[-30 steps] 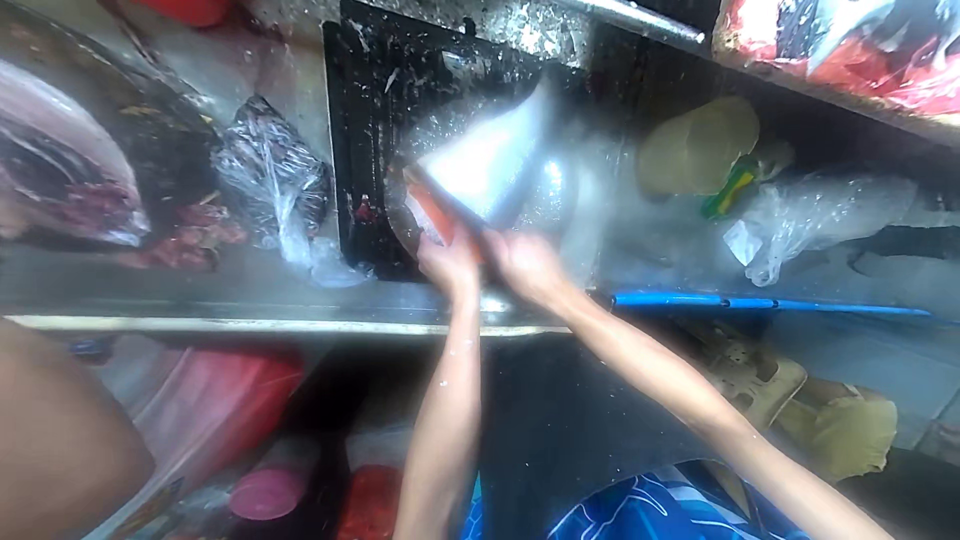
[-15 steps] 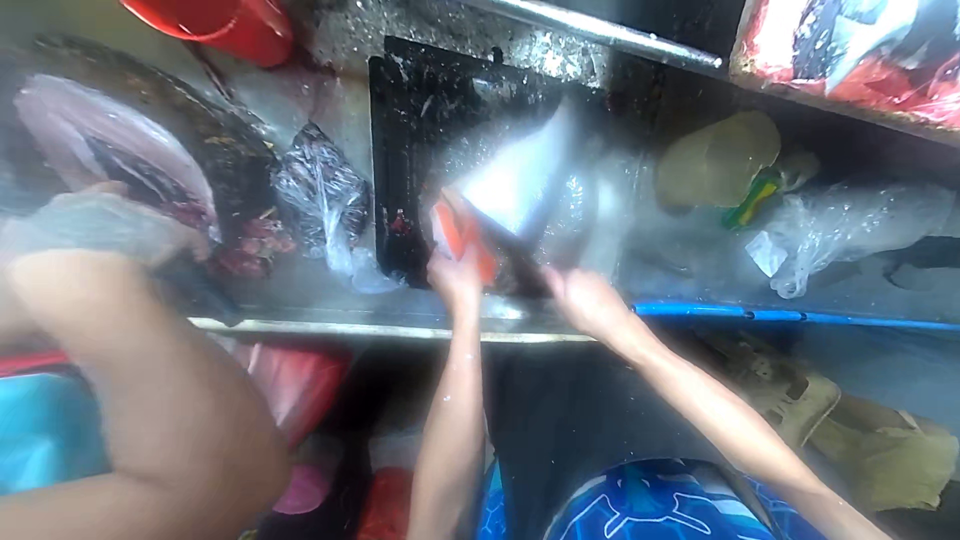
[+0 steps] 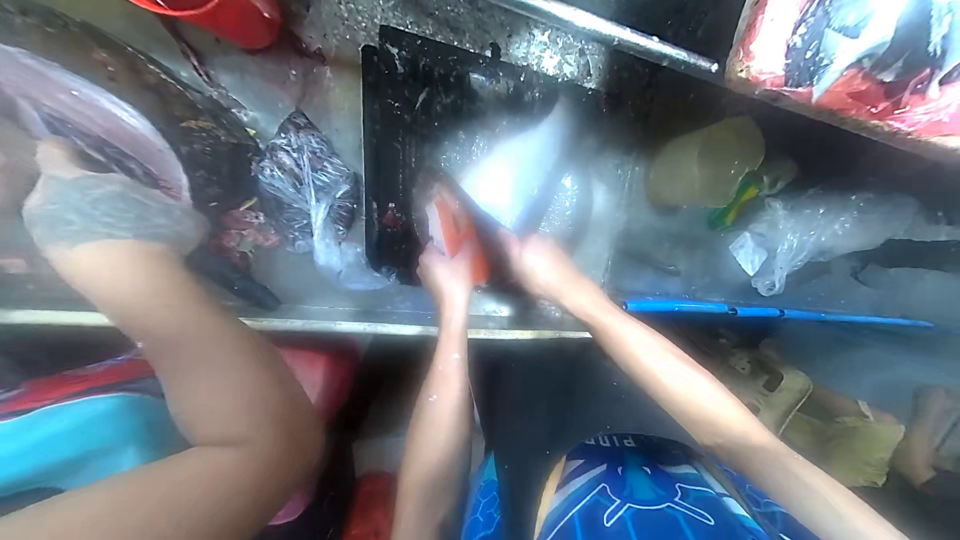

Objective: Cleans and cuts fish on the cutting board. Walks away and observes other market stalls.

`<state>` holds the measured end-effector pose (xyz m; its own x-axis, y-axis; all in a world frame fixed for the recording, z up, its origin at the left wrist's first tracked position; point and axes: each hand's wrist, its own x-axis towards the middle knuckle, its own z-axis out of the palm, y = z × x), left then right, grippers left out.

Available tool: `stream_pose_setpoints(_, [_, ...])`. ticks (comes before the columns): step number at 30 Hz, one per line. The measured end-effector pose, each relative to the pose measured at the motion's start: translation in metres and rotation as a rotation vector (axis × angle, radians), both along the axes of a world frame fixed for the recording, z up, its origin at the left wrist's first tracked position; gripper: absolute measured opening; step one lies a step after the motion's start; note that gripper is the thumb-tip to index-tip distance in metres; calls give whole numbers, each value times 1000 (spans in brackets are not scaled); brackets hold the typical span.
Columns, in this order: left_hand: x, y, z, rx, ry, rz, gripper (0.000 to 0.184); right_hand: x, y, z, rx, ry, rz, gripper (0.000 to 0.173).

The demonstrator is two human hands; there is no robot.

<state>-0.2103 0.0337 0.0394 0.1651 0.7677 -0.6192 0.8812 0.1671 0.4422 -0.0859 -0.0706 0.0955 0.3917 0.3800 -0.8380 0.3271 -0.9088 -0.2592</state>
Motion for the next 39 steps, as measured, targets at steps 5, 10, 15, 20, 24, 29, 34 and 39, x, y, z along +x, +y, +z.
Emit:
stream_pose_setpoints(5, [-37, 46, 12, 12, 49, -167, 44, 1, -46, 30, -100, 44, -12, 91])
stream_pose_setpoints(10, [-62, 48, 25, -263, -198, -31, 43, 1, -55, 50, 155, -46, 41, 78])
stream_pose_setpoints(15, [-59, 44, 13, -315, -252, 99, 42, -24, -22, 1, 781, -307, -14, 59])
stream_pose_setpoints(20, [-73, 39, 18, -378, -307, 153, 46, -35, -13, -33, 301, -192, -37, 81])
stream_pose_setpoints(24, [-91, 24, 34, -602, -479, 392, 44, -20, -16, -14, 279, -111, -25, 84])
stream_pose_setpoints(29, [-59, 35, 114, -633, -929, 558, 35, -23, -45, -12, 269, -4, 2, 81])
stream_pose_setpoints(34, [24, 122, 236, -313, -1068, 424, 32, -23, -48, -10, 163, 46, -25, 87])
stream_pose_setpoints(39, [135, 245, 282, -97, -1322, 378, 40, -28, -55, -15, 234, 6, -27, 84])
